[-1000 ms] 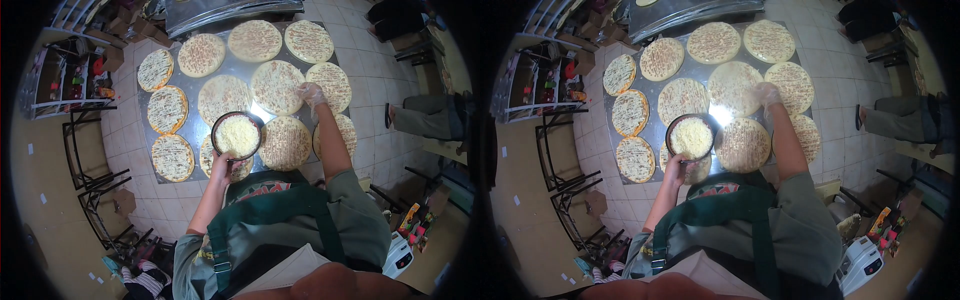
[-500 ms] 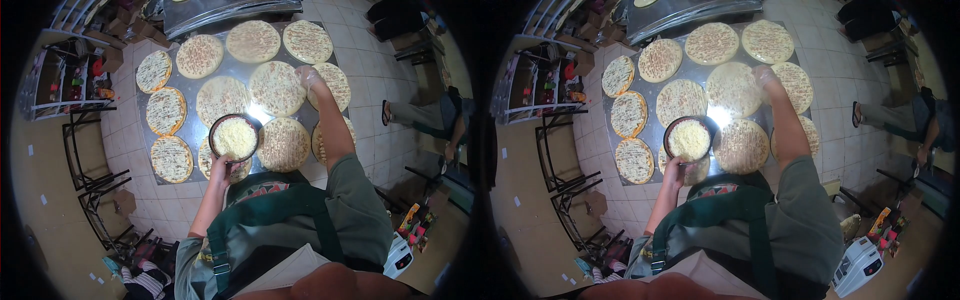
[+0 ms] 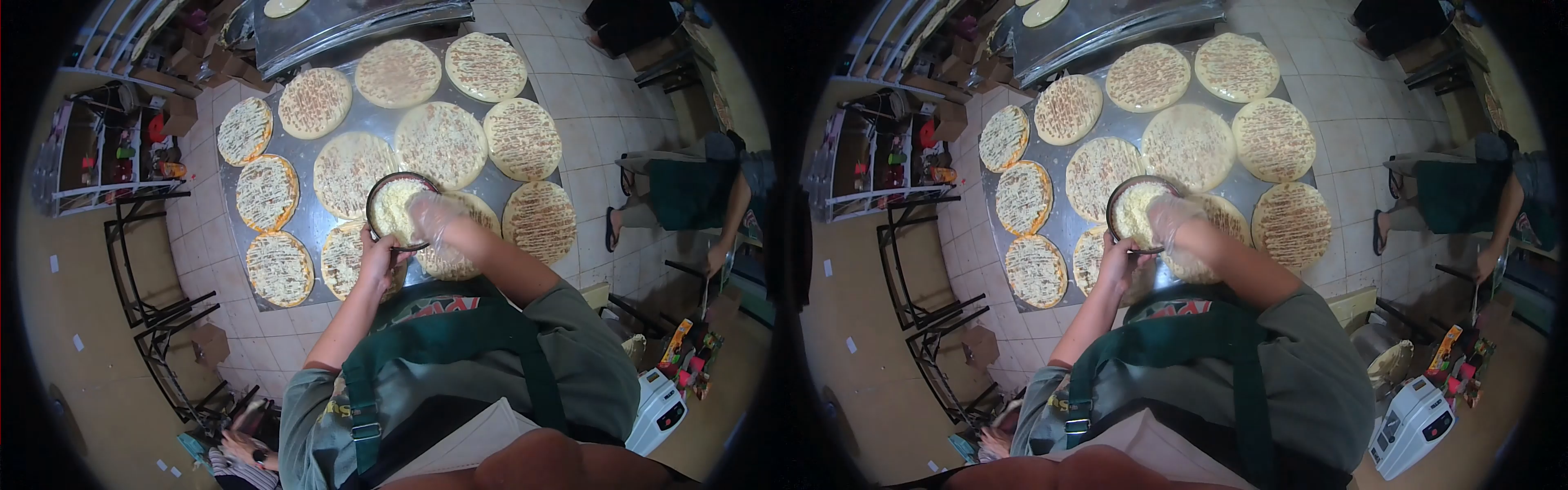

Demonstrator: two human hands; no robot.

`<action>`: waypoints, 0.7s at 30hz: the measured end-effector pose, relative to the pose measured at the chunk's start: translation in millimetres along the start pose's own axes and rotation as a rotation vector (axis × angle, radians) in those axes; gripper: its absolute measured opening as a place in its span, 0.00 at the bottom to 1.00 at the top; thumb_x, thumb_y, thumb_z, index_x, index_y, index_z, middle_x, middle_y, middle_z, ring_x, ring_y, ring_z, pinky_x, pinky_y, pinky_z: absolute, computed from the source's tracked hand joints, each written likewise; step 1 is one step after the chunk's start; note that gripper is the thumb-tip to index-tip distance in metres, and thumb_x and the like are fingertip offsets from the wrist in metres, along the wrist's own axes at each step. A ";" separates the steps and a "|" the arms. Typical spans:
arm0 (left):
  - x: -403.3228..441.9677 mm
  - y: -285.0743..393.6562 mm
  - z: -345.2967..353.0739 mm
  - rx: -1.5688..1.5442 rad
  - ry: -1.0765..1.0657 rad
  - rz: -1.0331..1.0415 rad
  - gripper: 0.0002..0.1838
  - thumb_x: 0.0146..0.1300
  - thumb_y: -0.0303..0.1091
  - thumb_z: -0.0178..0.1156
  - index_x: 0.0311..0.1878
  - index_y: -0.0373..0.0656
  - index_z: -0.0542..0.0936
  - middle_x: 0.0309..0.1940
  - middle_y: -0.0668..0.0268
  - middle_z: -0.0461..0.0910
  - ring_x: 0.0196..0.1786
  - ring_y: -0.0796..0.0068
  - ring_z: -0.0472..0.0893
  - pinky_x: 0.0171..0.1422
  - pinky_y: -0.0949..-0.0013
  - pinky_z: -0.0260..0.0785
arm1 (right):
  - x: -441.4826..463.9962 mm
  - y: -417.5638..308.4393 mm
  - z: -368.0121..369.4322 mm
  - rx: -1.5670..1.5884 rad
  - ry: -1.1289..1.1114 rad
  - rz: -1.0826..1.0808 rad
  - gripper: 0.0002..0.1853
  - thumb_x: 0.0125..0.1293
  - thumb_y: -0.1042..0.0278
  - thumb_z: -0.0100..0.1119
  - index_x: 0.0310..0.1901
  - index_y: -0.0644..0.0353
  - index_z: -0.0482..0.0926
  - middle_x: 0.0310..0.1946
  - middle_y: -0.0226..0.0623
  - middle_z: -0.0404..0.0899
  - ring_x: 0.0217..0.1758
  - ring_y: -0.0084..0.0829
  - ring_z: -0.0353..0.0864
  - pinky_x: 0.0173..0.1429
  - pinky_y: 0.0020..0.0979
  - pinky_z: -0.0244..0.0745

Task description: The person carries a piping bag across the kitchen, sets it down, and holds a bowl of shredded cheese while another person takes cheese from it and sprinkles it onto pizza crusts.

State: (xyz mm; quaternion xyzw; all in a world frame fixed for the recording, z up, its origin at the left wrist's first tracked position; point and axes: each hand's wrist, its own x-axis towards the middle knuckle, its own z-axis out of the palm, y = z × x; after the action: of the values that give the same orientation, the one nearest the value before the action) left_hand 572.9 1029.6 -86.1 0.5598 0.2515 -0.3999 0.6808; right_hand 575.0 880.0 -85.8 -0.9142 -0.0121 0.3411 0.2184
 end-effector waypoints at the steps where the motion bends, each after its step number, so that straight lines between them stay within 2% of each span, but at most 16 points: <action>1: 0.9 1.3 2.7 0.013 0.006 -0.008 0.31 0.44 0.20 0.44 0.53 0.49 0.48 0.29 0.59 0.66 0.24 0.63 0.75 0.25 0.70 0.73 | -1.0 -5.3 5.8 -0.054 0.117 -0.067 0.16 0.46 0.64 0.56 0.38 0.62 0.74 0.34 0.44 0.74 0.38 0.40 0.74 0.45 0.34 0.68; 2: 1.2 0.9 4.1 0.014 0.007 -0.010 0.31 0.44 0.20 0.44 0.53 0.49 0.48 0.29 0.59 0.66 0.24 0.63 0.75 0.25 0.70 0.73 | -2.8 -7.9 9.5 -0.107 0.230 -0.133 0.15 0.45 0.66 0.57 0.37 0.62 0.74 0.34 0.44 0.74 0.38 0.40 0.74 0.45 0.34 0.68; 4: 2.4 0.4 7.0 0.037 0.004 0.035 0.21 0.44 0.20 0.43 0.44 0.46 0.52 0.32 0.51 0.66 0.27 0.55 0.76 0.24 0.71 0.72 | -7.1 -6.2 9.8 -0.018 0.243 -0.146 0.15 0.44 0.68 0.57 0.36 0.62 0.74 0.33 0.45 0.74 0.38 0.41 0.74 0.44 0.34 0.68; 6: 5.3 -0.1 10.5 0.040 -0.012 0.015 0.22 0.44 0.20 0.43 0.44 0.46 0.52 0.33 0.51 0.66 0.28 0.55 0.76 0.25 0.71 0.72 | -10.4 1.7 11.0 0.067 0.255 -0.160 0.15 0.42 0.70 0.57 0.36 0.62 0.74 0.32 0.46 0.74 0.38 0.41 0.74 0.44 0.34 0.68; 8: 8.1 -0.1 16.8 0.038 -0.025 -0.003 0.22 0.44 0.20 0.43 0.44 0.46 0.52 0.33 0.52 0.66 0.28 0.55 0.76 0.25 0.70 0.73 | -12.5 20.3 12.2 0.350 0.440 -0.225 0.12 0.44 0.73 0.56 0.35 0.62 0.74 0.31 0.44 0.75 0.38 0.35 0.75 0.42 0.31 0.69; 9: 9.3 -0.3 21.5 0.028 -0.035 0.010 0.22 0.44 0.20 0.43 0.44 0.45 0.52 0.34 0.52 0.66 0.29 0.55 0.76 0.26 0.70 0.73 | -16.0 28.2 7.2 0.349 0.438 -0.225 0.12 0.44 0.73 0.56 0.35 0.62 0.74 0.31 0.44 0.75 0.38 0.35 0.75 0.42 0.31 0.69; 11: 11.0 1.1 26.5 0.015 -0.044 0.026 0.22 0.44 0.20 0.43 0.44 0.45 0.52 0.35 0.52 0.66 0.29 0.54 0.76 0.27 0.70 0.74 | -22.3 47.2 -7.8 0.890 0.297 -0.160 0.11 0.49 0.73 0.54 0.37 0.61 0.74 0.33 0.37 0.75 0.40 0.30 0.74 0.44 0.28 0.69; 12: 11.5 2.2 27.7 0.015 -0.055 -0.006 0.22 0.44 0.20 0.43 0.44 0.45 0.52 0.36 0.52 0.66 0.29 0.54 0.76 0.27 0.70 0.74 | -20.7 61.8 -6.4 0.888 0.295 -0.161 0.11 0.49 0.73 0.54 0.37 0.61 0.74 0.33 0.37 0.75 0.40 0.30 0.74 0.44 0.28 0.69; 14: 12.1 3.2 27.2 0.010 -0.062 -0.034 0.23 0.44 0.21 0.43 0.45 0.45 0.52 0.37 0.52 0.66 0.30 0.55 0.76 0.28 0.70 0.74 | -9.6 98.8 5.0 1.163 0.505 -0.494 0.11 0.53 0.72 0.53 0.39 0.60 0.73 0.36 0.34 0.73 0.42 0.27 0.73 0.46 0.27 0.69; 15: 11.6 1.7 24.4 -0.012 -0.041 -0.039 0.23 0.44 0.20 0.43 0.46 0.45 0.52 0.37 0.51 0.66 0.30 0.55 0.76 0.28 0.70 0.74 | -1.5 123.1 4.8 1.164 0.500 -0.496 0.11 0.53 0.72 0.53 0.39 0.60 0.73 0.36 0.34 0.73 0.42 0.27 0.73 0.46 0.27 0.69; 17: 8.5 -0.4 16.2 -0.037 -0.014 -0.046 0.23 0.43 0.20 0.43 0.46 0.45 0.53 0.37 0.51 0.66 0.30 0.55 0.76 0.28 0.70 0.74 | 14.9 160.9 0.4 0.427 0.801 -0.664 0.14 0.53 0.72 0.54 0.43 0.61 0.71 0.38 0.37 0.73 0.42 0.30 0.73 0.48 0.28 0.69; 19: 2.8 -0.6 2.3 -0.046 -0.014 -0.092 0.24 0.43 0.20 0.43 0.47 0.43 0.53 0.36 0.51 0.68 0.30 0.55 0.76 0.28 0.70 0.74 | -9.1 124.3 -55.2 1.222 0.413 0.439 0.15 0.53 0.72 0.53 0.43 0.64 0.70 0.37 0.39 0.72 0.40 0.30 0.73 0.46 0.26 0.70; 20: -0.2 -1.4 -2.8 -0.041 -0.007 -0.074 0.25 0.43 0.20 0.43 0.48 0.42 0.53 0.35 0.50 0.68 0.30 0.56 0.76 0.27 0.71 0.74 | 10.1 148.4 -41.9 1.221 0.405 0.439 0.15 0.53 0.72 0.53 0.43 0.64 0.70 0.37 0.39 0.72 0.40 0.30 0.73 0.46 0.26 0.70; 21: -3.8 -2.1 -7.2 -0.044 0.000 -0.077 0.25 0.43 0.20 0.43 0.48 0.42 0.53 0.35 0.50 0.68 0.30 0.56 0.76 0.27 0.71 0.74 | 42.2 190.4 -19.0 1.219 0.584 0.257 0.15 0.52 0.71 0.53 0.43 0.62 0.70 0.34 0.39 0.73 0.38 0.29 0.74 0.43 0.26 0.71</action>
State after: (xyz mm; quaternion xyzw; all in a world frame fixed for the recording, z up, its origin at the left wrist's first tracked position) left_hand 569.9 1037.4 -86.1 0.5344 0.2818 -0.4201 0.6771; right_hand 595.1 707.6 -176.6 -0.6767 0.3497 0.0498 0.6460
